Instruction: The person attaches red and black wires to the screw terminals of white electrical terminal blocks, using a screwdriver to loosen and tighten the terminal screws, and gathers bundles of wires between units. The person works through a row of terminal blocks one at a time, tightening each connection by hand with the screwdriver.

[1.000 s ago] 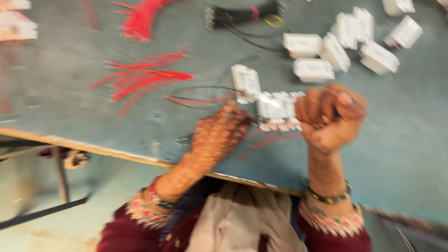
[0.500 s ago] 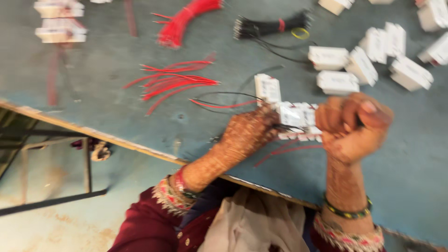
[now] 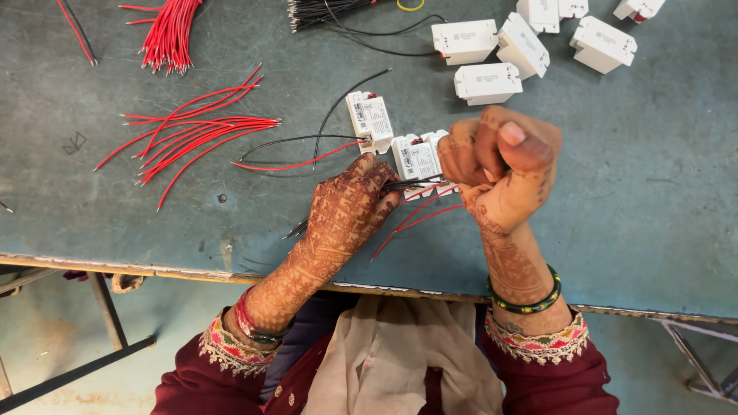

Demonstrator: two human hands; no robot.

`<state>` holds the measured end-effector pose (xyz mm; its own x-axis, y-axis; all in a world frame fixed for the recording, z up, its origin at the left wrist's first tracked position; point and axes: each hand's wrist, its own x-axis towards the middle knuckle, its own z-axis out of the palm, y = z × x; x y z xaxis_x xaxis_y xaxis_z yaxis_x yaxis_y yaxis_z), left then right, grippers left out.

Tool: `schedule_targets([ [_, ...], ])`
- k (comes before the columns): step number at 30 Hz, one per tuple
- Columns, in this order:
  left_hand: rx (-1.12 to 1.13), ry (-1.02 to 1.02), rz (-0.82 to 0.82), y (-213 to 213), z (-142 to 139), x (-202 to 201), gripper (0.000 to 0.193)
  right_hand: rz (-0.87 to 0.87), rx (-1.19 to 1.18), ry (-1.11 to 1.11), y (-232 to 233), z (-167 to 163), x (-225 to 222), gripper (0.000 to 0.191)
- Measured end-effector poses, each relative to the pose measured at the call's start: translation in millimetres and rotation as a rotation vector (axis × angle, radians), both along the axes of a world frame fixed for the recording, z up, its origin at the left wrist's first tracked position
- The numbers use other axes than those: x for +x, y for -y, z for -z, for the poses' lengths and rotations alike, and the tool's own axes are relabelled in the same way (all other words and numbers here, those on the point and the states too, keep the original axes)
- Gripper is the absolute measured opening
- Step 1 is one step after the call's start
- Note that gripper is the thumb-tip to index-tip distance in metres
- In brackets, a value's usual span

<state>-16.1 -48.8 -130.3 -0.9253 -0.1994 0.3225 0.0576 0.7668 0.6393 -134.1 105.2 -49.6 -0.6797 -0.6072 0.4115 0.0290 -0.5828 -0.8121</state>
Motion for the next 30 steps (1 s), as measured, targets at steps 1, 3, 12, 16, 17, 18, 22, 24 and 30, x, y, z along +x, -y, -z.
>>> schedule_targets([
  [1,0.011,0.004,0.006,-1,0,0,0.024,-0.001,0.006,0.006,-1,1,0,0.058],
  [3,0.032,0.010,0.015,-3,-1,-1,0.021,-0.004,0.011,0.011,-1,3,-1,0.058],
  [12,0.053,-0.010,0.010,-1,10,-1,0.021,-0.064,-0.095,0.125,-11,29,-17,0.054],
  [16,0.124,0.060,-0.074,0,25,-3,0.028,-0.080,-0.197,0.245,-34,31,-39,0.052],
  [17,0.043,-0.029,-0.090,2,27,-7,0.027,-0.078,-0.219,0.274,-40,29,-43,0.051],
  [18,-0.043,-0.116,-0.109,6,28,-10,0.025,-0.057,-0.197,0.279,-42,29,-44,0.051],
  [22,-0.022,-0.134,-0.155,28,17,-10,0.025,-0.005,-0.076,0.180,-42,32,-47,0.051],
  [24,-0.116,-0.210,-0.215,36,6,-11,0.025,-0.037,-0.090,0.153,-37,39,-49,0.052],
  [30,0.084,-0.063,-0.154,17,-14,4,0.022,-0.079,-0.123,0.189,-43,47,-52,0.050],
])
